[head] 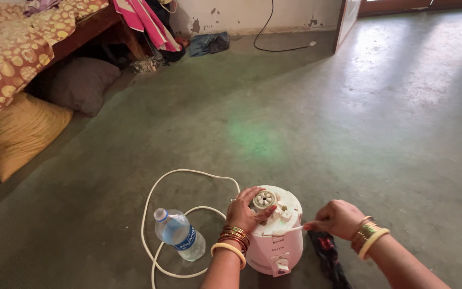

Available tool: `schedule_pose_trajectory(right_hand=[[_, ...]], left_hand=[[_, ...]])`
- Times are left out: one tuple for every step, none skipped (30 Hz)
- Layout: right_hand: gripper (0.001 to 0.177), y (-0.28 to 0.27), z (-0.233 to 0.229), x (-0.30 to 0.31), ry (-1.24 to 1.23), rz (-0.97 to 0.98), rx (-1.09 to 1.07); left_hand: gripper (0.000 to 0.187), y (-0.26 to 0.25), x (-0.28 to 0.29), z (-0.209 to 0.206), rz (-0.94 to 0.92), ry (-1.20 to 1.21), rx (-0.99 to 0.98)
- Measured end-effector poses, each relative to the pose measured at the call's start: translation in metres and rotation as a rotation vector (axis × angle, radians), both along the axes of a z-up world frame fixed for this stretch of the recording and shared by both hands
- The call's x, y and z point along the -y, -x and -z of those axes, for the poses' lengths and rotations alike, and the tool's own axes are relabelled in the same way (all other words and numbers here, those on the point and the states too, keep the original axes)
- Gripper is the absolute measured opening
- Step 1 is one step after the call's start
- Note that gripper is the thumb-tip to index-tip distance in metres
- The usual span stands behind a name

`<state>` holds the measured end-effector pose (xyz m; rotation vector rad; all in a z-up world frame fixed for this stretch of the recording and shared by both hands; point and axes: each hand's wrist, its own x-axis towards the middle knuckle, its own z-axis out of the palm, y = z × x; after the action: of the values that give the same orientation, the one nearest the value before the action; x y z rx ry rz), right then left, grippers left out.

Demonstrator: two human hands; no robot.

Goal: The person cleans a small pink appliance on the floor using a toothbrush and a dark cloth. They scrub the top and sides of the appliance, then wipe it down with the cloth.

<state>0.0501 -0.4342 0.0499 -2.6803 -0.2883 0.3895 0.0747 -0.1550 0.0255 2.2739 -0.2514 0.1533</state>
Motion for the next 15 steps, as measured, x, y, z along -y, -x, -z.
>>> schedule_pose_trajectory(right_hand=[[0.06,0.0,0.002,-0.007,0.008,-0.009,0.009],[0.062,0.001,0.002,-0.01,0.017,-0.017,0.018],[0.06,0.0,-0.002,-0.007,0.045,-0.011,0.0],[0.058,-0.003,-0.007,-0.001,0.074,-0.005,-0.017],[0.056,-0.004,-0.011,0.003,0.101,-0.001,-0.033],[0.054,-0.004,-0.013,0.003,0.095,0.023,-0.031],[0.052,-0.005,-0.016,0.002,0.091,0.048,-0.03],[0.05,-0.003,-0.018,0.002,0.088,0.073,-0.029],[0.051,-0.002,-0.019,-0.004,0.097,0.059,-0.022],[0.052,0.0,-0.017,-0.014,0.106,0.046,-0.015],[0.052,0.004,-0.017,-0.021,0.112,0.033,-0.01],[0.052,0.005,-0.021,-0.018,0.129,0.055,-0.037],[0.051,0.005,-0.025,-0.013,0.143,0.076,-0.065],[0.05,0.006,-0.028,-0.01,0.157,0.096,-0.092],[0.05,0.007,-0.029,-0.009,0.15,0.105,-0.089]], left_hand=[[0.068,0.0,0.0,0.001,0.001,0.006,-0.01],[0.069,0.0,0.0,0.001,0.001,0.011,-0.021],[0.069,0.001,-0.002,0.002,0.002,0.015,-0.031],[0.07,0.001,-0.001,0.003,-0.008,-0.004,-0.029],[0.072,0.001,0.0,0.004,-0.021,-0.023,-0.025],[0.073,0.001,0.0,0.005,-0.033,-0.042,-0.021],[0.074,0.002,0.0,0.006,-0.034,-0.028,-0.04],[0.074,0.002,-0.002,0.006,-0.035,-0.015,-0.059],[0.075,0.001,-0.002,0.006,-0.036,-0.002,-0.075],[0.075,0.001,-0.001,0.006,-0.033,0.001,-0.077],[0.076,0.001,-0.002,0.006,-0.03,0.002,-0.081],[0.076,0.001,-0.002,0.006,-0.027,0.003,-0.084],[0.076,0.002,-0.003,0.007,-0.027,-0.013,-0.082],[0.077,0.003,-0.003,0.007,-0.027,-0.028,-0.081],[0.077,0.004,-0.002,0.009,-0.027,-0.04,-0.079]])
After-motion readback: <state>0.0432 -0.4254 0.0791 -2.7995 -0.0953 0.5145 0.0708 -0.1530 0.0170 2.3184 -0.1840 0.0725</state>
